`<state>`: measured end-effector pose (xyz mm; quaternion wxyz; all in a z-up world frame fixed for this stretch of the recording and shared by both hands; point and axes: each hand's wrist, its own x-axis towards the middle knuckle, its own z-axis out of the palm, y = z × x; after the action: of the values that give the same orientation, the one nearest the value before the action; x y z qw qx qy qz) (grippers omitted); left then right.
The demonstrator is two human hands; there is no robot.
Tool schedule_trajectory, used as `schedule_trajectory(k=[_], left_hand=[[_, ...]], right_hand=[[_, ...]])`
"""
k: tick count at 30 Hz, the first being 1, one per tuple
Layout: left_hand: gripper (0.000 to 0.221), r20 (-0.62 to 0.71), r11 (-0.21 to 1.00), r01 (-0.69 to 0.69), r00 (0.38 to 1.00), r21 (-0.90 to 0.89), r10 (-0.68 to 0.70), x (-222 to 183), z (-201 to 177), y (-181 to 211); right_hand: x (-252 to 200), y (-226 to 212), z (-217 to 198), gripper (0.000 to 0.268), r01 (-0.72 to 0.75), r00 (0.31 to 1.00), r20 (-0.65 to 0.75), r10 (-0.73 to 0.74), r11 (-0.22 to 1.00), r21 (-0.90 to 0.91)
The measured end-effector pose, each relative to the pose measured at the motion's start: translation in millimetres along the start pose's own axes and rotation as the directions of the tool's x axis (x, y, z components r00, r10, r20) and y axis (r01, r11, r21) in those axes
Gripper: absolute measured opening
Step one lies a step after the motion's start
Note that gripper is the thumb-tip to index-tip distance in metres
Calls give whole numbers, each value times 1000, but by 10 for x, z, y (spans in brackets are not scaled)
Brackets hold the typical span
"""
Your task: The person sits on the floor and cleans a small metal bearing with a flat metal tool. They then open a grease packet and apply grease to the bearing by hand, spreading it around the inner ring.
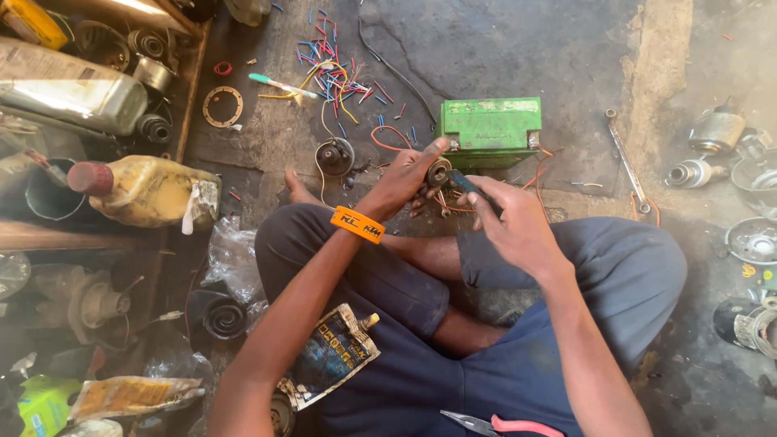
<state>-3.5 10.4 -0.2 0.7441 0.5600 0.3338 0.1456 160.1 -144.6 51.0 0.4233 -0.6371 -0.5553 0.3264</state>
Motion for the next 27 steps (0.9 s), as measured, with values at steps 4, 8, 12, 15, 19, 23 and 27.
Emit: schedule_trajectory(k=[4,8,12,15,19,23,27], left_hand=[[57,37,999,-38,999,-16,39,28,-32,-38],[36,82,990,-82,992,-115,91,32,-73,-46],[39,151,950,-88,979,-300,138,10,-55,-68],[40,170,922,-126,965,-367,199,-11,-33,-88],[37,172,901,-136,960,-412,223,0,-12,-105],[39,190,908,-107,962,-406,198,16,-10,-100],[41,179,920,-108,966,-378,187,30,-2,-113]], right_hand=[[10,7,55,34,-110,994,7,110,994,21],[33,57,-3,32,-158,986,-29,162,980,118],[4,85,-103,36,-197,980,30,195,959,202],[-13,39,-154,41,-195,981,53,189,963,186],[-45,-72,-231,44,-194,980,37,194,981,8],[-54,-136,-290,43,-179,983,28,180,983,-43],[-56,-93,-294,41,-122,992,12,124,986,-116]])
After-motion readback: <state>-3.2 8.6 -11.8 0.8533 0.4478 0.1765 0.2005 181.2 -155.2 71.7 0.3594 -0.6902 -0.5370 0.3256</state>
